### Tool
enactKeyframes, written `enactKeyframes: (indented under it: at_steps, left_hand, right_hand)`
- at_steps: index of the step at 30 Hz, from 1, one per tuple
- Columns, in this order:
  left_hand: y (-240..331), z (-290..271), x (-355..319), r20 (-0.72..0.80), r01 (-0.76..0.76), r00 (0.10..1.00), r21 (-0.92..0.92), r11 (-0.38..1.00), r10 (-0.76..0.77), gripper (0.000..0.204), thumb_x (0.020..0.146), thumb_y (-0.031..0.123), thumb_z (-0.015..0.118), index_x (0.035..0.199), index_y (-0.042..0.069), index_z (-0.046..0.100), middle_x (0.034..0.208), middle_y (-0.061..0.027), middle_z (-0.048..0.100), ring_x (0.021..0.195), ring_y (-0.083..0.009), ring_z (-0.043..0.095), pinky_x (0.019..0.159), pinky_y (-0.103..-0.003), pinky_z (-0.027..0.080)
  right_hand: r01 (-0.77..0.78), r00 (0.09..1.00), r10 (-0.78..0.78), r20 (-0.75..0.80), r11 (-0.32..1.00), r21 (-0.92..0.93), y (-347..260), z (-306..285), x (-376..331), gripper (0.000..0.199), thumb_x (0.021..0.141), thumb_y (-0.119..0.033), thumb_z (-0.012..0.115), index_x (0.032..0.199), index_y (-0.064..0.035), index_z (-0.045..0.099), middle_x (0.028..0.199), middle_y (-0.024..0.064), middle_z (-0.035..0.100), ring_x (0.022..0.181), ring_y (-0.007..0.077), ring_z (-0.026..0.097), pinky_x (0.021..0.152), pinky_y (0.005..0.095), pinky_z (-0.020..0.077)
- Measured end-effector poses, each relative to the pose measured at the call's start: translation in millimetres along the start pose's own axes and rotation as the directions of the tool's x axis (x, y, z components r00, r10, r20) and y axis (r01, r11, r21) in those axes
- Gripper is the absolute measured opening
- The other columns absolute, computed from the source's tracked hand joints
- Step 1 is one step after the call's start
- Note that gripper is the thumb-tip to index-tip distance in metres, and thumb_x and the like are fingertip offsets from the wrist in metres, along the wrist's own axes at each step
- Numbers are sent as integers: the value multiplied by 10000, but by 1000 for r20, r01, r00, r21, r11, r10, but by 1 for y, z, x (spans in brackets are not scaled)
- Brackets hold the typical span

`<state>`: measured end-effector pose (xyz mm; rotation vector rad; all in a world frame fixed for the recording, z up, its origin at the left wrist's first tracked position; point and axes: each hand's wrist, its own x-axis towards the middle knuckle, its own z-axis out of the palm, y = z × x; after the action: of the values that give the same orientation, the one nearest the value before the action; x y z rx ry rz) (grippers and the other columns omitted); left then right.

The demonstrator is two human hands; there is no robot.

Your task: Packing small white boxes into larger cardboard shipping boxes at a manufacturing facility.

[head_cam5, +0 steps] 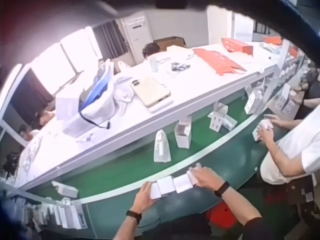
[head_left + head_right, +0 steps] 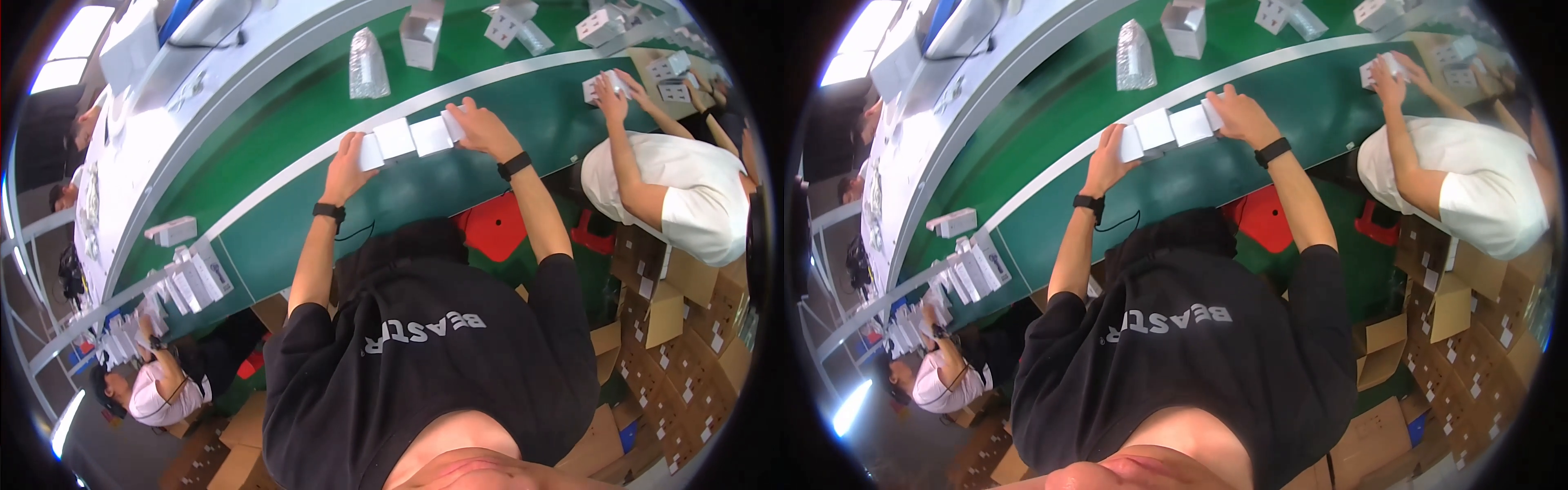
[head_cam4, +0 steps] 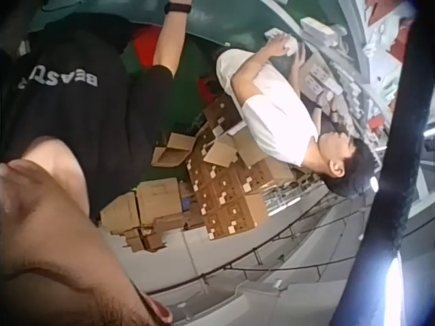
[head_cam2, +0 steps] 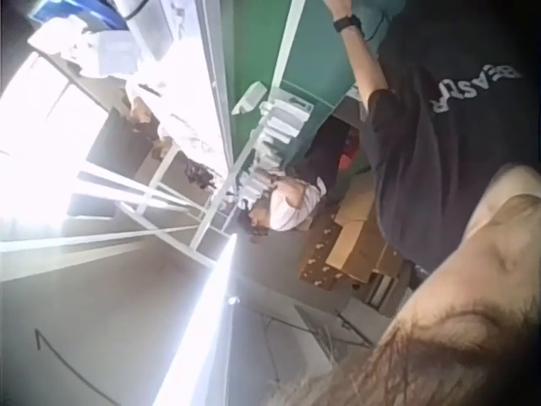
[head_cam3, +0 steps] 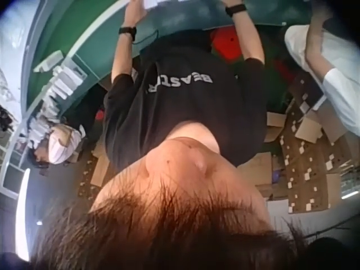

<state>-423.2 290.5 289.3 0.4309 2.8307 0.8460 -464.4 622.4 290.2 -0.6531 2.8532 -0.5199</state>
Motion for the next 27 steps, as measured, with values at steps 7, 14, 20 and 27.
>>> enactKeyframes:
  at_steps: [7, 14, 20, 27]
  left_hand:
    - [-92, -62, -131, -59, 192, 980, 57, 980, -188, 870, 651, 143, 858, 1397, 71, 416, 1442, -142, 444, 1273, -362, 504, 1005, -408, 489]
    - [-144, -105, -196, -114, 339, 937, 76, 938, -329, 941, 653, 115, 849, 1468, 130, 378, 1516, -118, 387, 1334, -335, 459, 1054, -386, 462]
    - [-157, -111, -214, -147, 274, 953, 43, 961, -265, 945, 675, 217, 844, 1489, 158, 369, 1411, -140, 475, 1229, -352, 543, 983, -405, 500]
    - [-137, -126, -203, -78, 679, 728, 226, 699, -682, 956, 773, 653, 689, 1505, 142, 345, 1165, -255, 552, 982, -428, 638, 805, -456, 538]
  right_hand:
    - [206, 976, -212, 48, 974, 97, -146, 56, 36, 786, 659, -213, 833, 1338, -55, 471, 1100, 242, 519, 820, 425, 655, 744, 482, 554]
    - [250, 955, -272, 115, 952, 175, -229, 86, 45, 853, 641, -278, 864, 1362, -71, 459, 1197, 245, 514, 883, 436, 652, 799, 478, 552]
    - [128, 968, -172, 181, 964, 232, -229, 72, 37, 937, 645, -342, 866, 1433, -104, 419, 1379, 223, 449, 1120, 434, 579, 944, 469, 497]
    - [244, 969, -243, -39, 970, 15, -240, 89, 33, 961, 658, -327, 863, 1464, -97, 395, 1437, 199, 416, 1320, 384, 418, 1064, 455, 393]
